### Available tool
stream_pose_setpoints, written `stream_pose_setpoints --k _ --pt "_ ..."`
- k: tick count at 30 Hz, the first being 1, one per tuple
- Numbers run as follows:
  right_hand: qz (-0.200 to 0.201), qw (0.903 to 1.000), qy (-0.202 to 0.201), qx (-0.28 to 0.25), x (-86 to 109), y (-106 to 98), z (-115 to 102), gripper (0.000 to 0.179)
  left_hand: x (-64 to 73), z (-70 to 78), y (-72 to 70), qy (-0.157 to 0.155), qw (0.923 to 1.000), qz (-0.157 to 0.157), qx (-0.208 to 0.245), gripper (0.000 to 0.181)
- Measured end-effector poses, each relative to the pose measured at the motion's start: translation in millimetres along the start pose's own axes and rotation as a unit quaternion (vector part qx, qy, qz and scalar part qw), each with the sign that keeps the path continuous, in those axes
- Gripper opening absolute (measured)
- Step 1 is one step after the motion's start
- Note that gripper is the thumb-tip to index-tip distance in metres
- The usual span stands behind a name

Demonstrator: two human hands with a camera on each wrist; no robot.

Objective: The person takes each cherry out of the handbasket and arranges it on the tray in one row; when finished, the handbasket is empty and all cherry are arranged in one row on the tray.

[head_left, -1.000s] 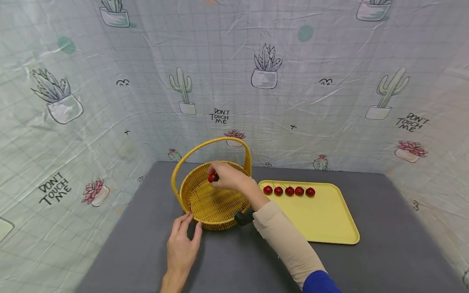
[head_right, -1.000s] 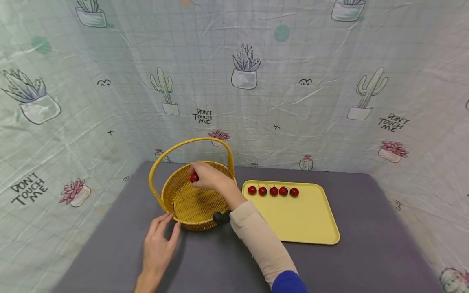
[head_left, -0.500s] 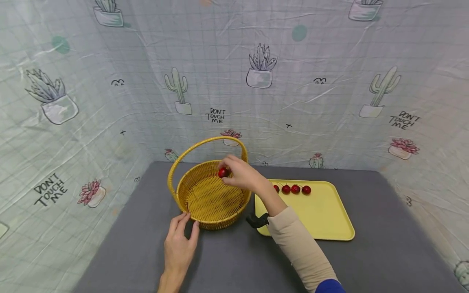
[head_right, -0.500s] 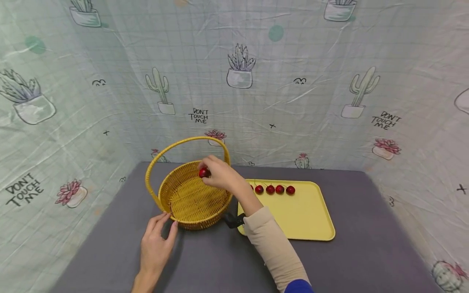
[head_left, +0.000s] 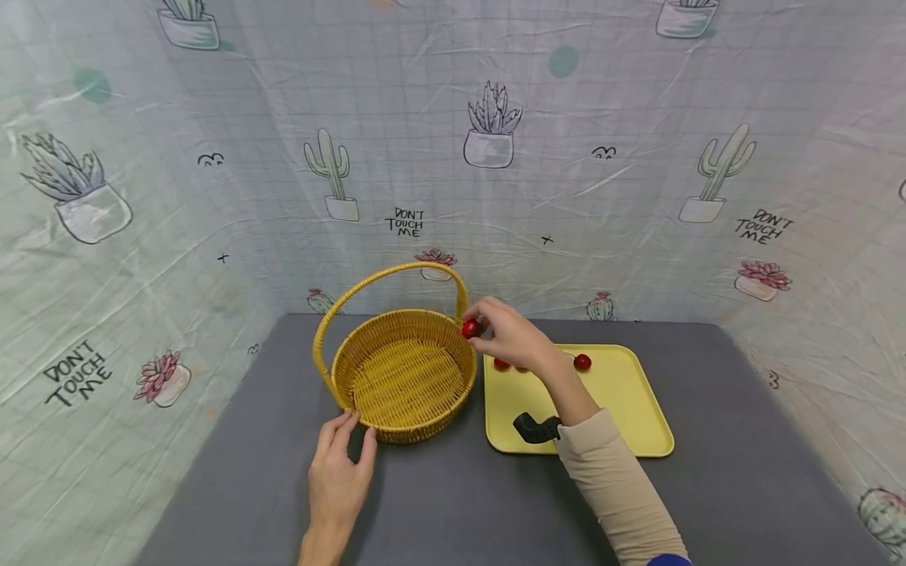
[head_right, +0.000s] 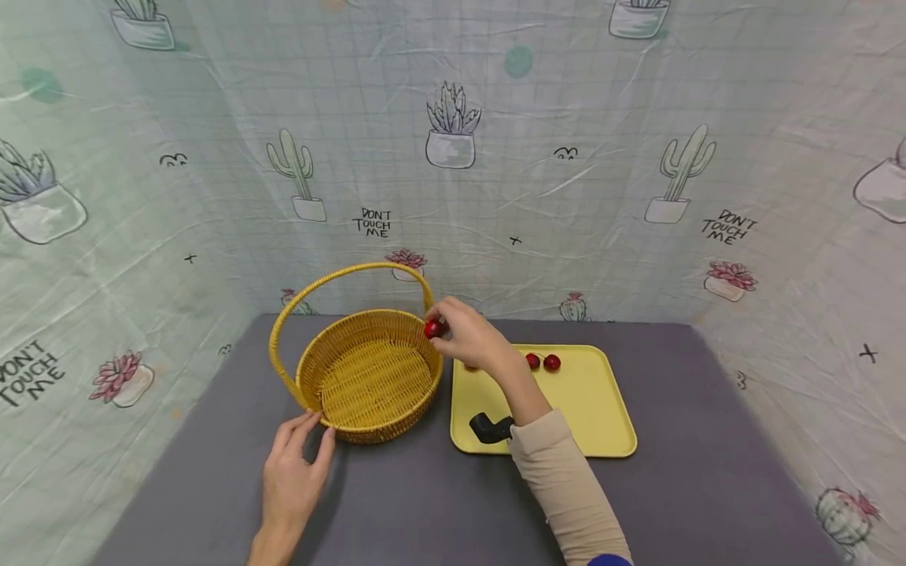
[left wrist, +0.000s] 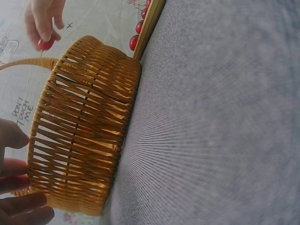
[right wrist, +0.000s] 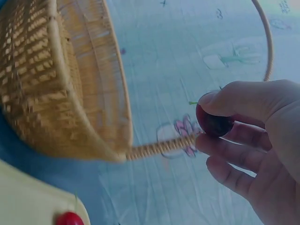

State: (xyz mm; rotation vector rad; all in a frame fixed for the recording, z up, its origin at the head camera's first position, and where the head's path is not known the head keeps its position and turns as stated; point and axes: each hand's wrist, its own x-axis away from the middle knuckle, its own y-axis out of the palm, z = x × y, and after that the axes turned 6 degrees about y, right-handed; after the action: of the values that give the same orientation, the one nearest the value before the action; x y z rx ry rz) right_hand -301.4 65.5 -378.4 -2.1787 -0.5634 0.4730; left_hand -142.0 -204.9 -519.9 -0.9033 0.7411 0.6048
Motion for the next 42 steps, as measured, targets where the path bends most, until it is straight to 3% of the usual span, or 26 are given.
stream_pose_setpoints --k 8,19,29,42 --pt "0.033 0.9990 0.025 0.017 23.0 -20.7 31.1 0.028 -1.4 0.4 -0.6 -0.001 1.0000 -0.001 0.003 0.032" --pt "0.060 0.9931 0.098 0.026 55.4 -42.8 92.3 0.041 -1.0 2.0 -0.5 -0.007 1.0000 -0.005 0.002 0.033" --pt "0.077 0.9870 0.132 0.051 80.7 -46.8 147.8 0.036 -0.2 0.4 0.1 -0.012 0.9999 -0.007 0.003 0.032" --pt "0.064 0.9747 0.206 0.058 98.4 -42.2 185.1 0.040 -0.4 2.3 -0.5 -0.016 0.9998 -0.006 0.002 0.032"
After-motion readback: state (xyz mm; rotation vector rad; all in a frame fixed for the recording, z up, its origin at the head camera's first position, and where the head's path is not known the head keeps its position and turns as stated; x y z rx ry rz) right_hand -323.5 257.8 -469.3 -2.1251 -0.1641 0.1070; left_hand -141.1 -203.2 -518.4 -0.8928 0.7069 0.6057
